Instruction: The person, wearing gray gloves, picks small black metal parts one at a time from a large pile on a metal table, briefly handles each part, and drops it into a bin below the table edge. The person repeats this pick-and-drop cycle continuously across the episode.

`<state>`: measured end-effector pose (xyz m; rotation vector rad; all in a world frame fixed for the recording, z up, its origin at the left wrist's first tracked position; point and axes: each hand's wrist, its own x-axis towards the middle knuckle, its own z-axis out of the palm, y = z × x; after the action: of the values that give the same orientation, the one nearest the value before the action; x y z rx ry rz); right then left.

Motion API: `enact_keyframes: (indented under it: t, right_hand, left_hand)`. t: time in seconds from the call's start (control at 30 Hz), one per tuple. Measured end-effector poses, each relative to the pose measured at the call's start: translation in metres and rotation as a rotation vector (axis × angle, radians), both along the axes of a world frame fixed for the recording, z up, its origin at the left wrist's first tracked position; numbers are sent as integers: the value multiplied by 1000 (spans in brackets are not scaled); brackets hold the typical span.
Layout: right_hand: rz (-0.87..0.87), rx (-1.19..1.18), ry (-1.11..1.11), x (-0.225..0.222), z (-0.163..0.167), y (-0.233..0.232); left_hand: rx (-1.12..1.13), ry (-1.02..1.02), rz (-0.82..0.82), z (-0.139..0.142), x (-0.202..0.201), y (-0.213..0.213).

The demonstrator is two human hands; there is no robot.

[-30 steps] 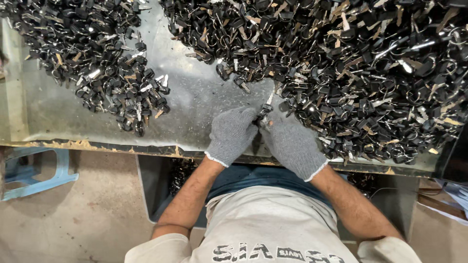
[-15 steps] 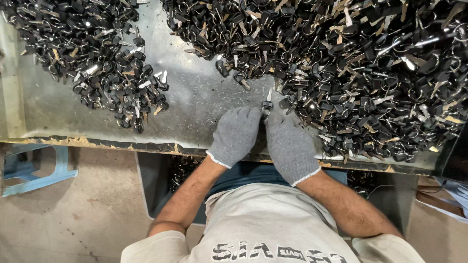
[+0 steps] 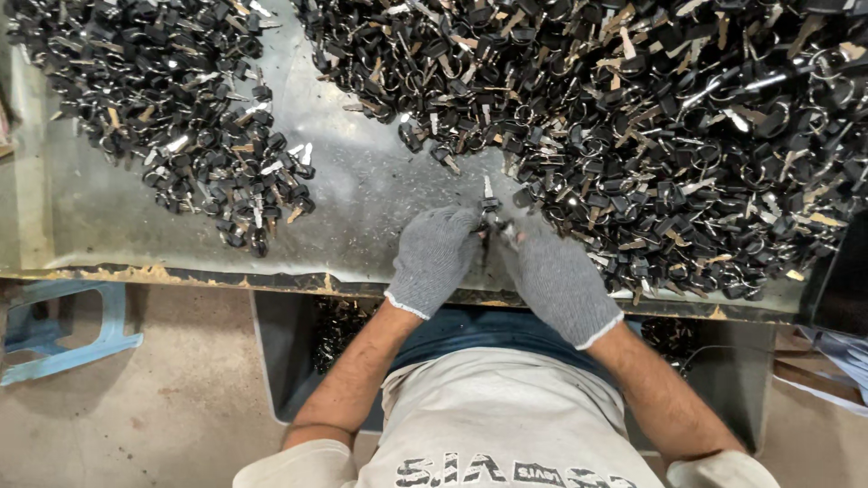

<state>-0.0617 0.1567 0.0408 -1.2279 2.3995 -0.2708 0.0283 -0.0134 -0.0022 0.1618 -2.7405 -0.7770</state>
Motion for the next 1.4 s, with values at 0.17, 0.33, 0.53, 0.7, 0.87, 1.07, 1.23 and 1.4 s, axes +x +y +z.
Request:
enact_keyframes:
  t: [0.17,0.33,0.53,0.7,0.87,1.07,1.23,1.4]
  right_hand:
    - [-53,85,276,14,-4,-16]
    - [-38,-68,162,7,-6,-9]
    - [64,86,382,23,-13,-7]
    - [14,-58,144,7,-3,-20]
    - [-67,114,-211,-13,9,-21]
    - [-39,-15,172,10,-6,2]
    - [36,19,248,17,-13,4]
    - [-19,160,-16,8,-4,-8]
  left_hand:
    - [-56,-33,-32,-8,7,3]
    - [-12,95,-14,-5,9,8]
    - [38,119,-14,-5,13,8]
    - [11,102,-4,-5,16,9]
    - [66,44,146,4,16,10]
    - [-71,36,137,9,21,15]
    - [-3,62,106,5,20,15]
    - [-37,-10,128,10,22,28]
